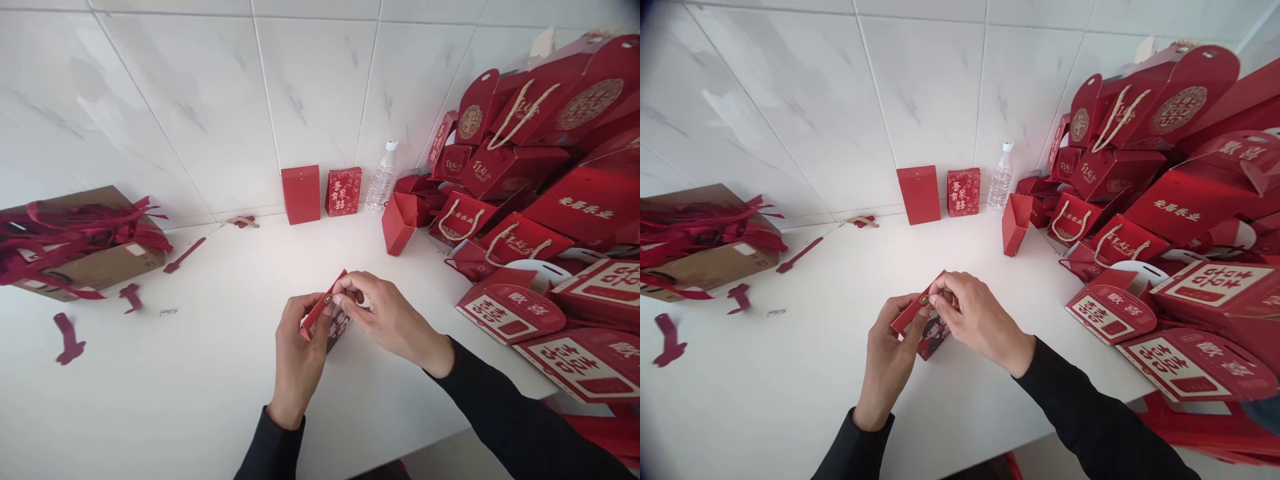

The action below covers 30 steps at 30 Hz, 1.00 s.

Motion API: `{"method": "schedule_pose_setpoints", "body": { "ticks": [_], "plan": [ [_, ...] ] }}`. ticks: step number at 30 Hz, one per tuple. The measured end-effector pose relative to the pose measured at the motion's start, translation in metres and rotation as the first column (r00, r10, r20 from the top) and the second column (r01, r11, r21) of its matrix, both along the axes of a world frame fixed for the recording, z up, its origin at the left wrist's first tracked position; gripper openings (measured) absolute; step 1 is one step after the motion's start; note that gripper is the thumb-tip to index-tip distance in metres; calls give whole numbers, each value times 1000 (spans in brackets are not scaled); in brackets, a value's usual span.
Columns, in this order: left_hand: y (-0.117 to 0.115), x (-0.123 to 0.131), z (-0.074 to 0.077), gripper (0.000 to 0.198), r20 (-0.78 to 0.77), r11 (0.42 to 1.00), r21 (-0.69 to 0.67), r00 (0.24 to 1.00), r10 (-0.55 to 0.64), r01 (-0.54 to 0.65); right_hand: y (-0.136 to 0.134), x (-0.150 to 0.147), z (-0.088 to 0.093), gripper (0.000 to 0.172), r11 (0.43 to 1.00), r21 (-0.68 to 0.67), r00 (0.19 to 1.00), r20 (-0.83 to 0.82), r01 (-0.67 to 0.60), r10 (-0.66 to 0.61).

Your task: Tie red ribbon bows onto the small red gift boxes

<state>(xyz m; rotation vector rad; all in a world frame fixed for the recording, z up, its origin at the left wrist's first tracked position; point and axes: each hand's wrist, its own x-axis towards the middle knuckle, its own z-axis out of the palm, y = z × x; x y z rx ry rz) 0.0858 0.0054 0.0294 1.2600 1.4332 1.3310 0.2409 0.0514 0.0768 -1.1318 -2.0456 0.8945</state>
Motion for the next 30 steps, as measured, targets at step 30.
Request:
{"method": "schedule_pose_setpoints", "body": {
  "ticks": [30],
  "plan": [
    [-24, 44, -23, 46, 88, 978, 180, 992, 87, -102, -16, 25, -16, 20, 971, -196, 991, 42, 135, -129]
  ]
}}
